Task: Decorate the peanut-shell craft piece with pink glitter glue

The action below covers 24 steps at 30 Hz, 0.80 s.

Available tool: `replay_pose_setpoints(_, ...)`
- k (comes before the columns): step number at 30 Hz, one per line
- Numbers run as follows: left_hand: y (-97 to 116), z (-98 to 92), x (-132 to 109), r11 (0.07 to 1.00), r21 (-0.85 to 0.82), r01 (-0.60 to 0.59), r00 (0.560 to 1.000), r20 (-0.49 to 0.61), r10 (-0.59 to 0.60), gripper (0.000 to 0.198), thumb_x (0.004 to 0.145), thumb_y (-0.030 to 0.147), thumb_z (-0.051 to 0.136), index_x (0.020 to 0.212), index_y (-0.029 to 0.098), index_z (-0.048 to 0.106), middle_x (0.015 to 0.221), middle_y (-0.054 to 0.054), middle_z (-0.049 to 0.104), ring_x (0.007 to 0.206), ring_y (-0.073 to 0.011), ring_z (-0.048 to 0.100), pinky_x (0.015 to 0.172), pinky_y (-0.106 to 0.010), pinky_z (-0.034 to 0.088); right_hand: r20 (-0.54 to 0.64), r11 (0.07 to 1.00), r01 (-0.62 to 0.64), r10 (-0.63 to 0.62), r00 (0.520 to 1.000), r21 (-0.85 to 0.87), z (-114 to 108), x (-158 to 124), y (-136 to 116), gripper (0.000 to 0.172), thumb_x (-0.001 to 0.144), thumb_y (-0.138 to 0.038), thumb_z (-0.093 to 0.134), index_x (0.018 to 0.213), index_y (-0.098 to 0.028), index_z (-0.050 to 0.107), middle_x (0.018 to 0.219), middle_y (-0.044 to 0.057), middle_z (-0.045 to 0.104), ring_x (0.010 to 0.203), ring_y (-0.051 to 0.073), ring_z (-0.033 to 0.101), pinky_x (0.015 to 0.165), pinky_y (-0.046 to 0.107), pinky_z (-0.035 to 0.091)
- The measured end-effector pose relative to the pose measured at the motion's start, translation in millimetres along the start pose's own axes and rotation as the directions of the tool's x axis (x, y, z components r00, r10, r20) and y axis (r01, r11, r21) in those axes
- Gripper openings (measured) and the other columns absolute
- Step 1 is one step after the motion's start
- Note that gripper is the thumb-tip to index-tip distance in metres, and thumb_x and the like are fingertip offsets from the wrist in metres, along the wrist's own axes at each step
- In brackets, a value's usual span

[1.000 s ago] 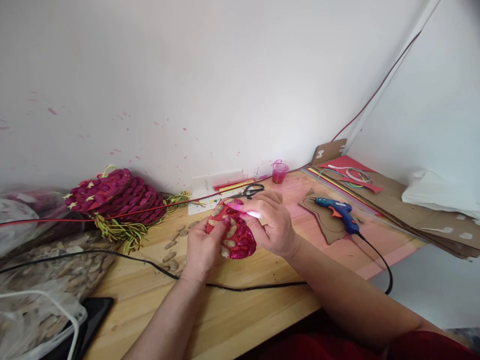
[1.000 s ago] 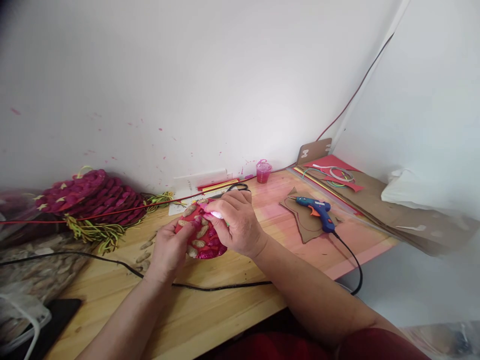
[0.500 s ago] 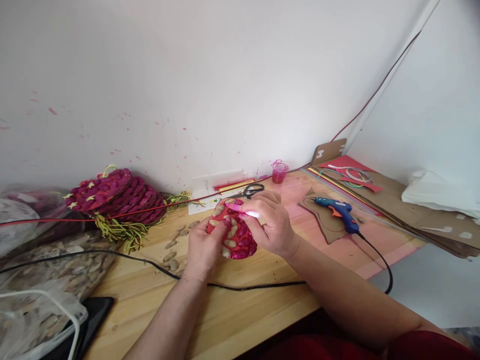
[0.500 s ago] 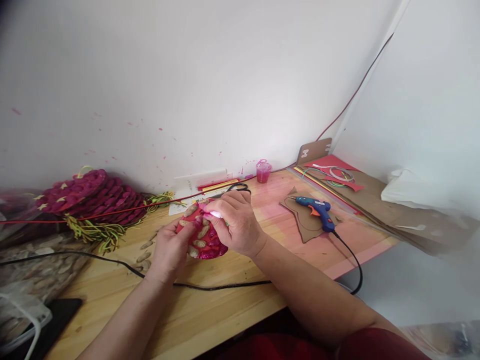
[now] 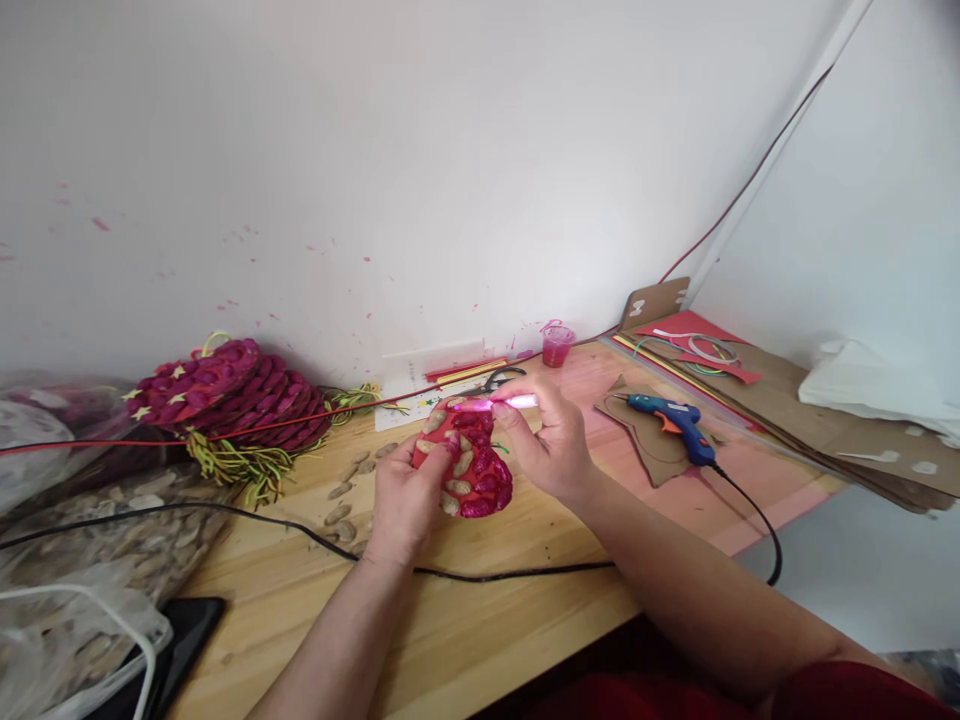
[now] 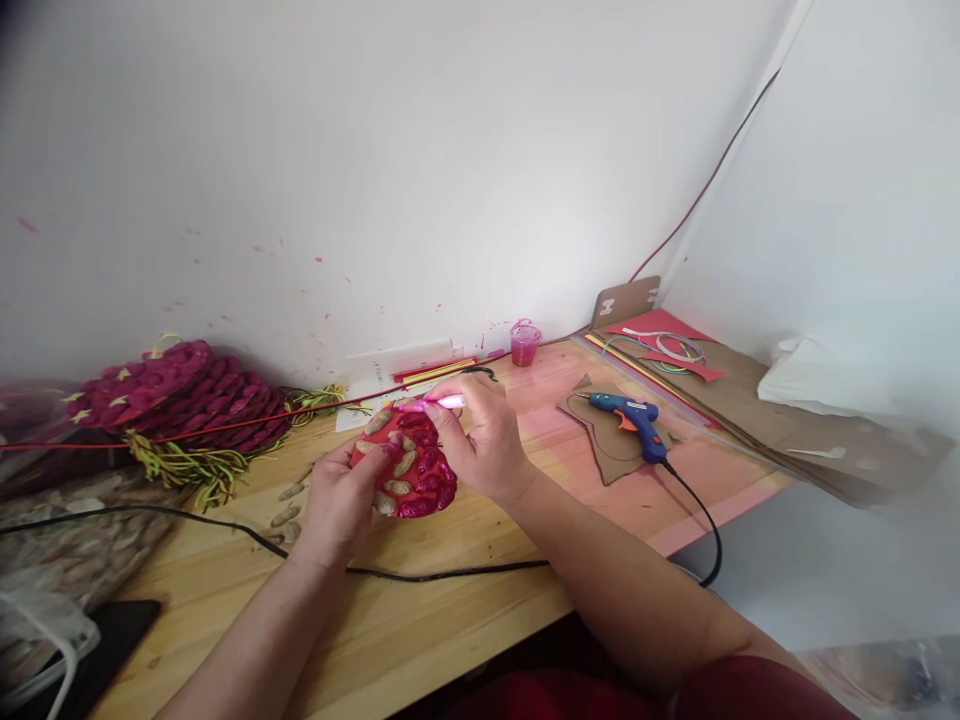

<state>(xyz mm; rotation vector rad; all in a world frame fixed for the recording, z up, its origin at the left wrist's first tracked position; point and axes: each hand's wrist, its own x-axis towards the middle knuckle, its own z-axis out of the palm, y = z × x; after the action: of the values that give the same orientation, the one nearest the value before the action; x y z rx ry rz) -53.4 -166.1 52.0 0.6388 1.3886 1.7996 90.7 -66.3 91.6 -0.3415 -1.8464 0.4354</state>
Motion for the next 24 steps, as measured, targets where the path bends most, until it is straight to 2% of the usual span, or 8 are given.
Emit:
replay_pose_setpoints(5,0.4,3.5,-1.0,0.993,-0.107,0.051,0.999,0.008,-0.051,0.047,0.062,0.041,0.09,0.095,0.012,0.076,0.078,-0.007,0.077,0.06,-0.0191,0.07,0.062,-0.031,0.056,-0.045,0.992,-0.123,0.124,0.991,0.034,1.1,-0.9,7.1,0.007,0.099,-0.028,0.06,0.097,-0.022,0.065,0.092,0.003,0.072,0.088,0.018,0.068,0.08,0.033,0.053)
replay_pose_setpoints(9,3.8,6.3,-3.0,0.989,-0.131,0.069,0.998,0.004,-0.069,0.046,0.059,0.039,0.092,0.093,0.011,0.075,0.075,-0.007,0.076,0.059,-0.0201,0.07,0.061,-0.031,0.057,-0.033,0.995,-0.08,0.082,0.996,0.065,1.7,-1.7,4.1,0.007,0.099,-0.028,0.06,0.099,-0.023,0.065,0.093,0.003,0.072,0.089,0.018,0.068,0.081,0.034,0.053)
replay_pose_setpoints(12,4.3,6.5,-2.5,0.988,-0.142,0.066,0.998,-0.005,-0.068,0.048,0.059,0.039,0.092,0.094,0.011,0.076,0.077,-0.008,0.077,0.061,-0.0209,0.072,0.062,-0.032,0.057,-0.022,0.999,-0.043,0.043,0.999,0.026,1.2,-1.4,3.3,0.007,0.099,-0.027,0.059,0.098,-0.023,0.065,0.091,0.003,0.072,0.088,0.019,0.068,0.082,0.035,0.053)
replay_pose_setpoints(17,5.1,7.3,-1.3,0.977,-0.194,0.089,0.995,-0.019,-0.094,0.047,0.056,0.036,0.093,0.09,0.011,0.075,0.075,-0.009,0.077,0.06,-0.0228,0.073,0.063,-0.034,0.059,-0.071,0.998,-0.071,0.07,0.995,0.0,-0.5,-0.7,5.6,0.006,0.099,-0.028,0.06,0.099,-0.023,0.064,0.091,0.003,0.072,0.088,0.019,0.068,0.082,0.036,0.054)
replay_pose_setpoints(24,8.5,9.6,-2.8,0.976,-0.189,0.11,0.994,-0.003,-0.113,0.046,0.055,0.036,0.093,0.088,0.011,0.074,0.072,-0.009,0.076,0.061,-0.0244,0.074,0.063,-0.034,0.06,-0.02,1.0,-0.02,0.02,1.0,-0.007,1.7,-1.3,2.5,0.005,0.098,-0.024,0.06,0.098,-0.023,0.065,0.092,0.003,0.073,0.089,0.019,0.068,0.083,0.036,0.053)
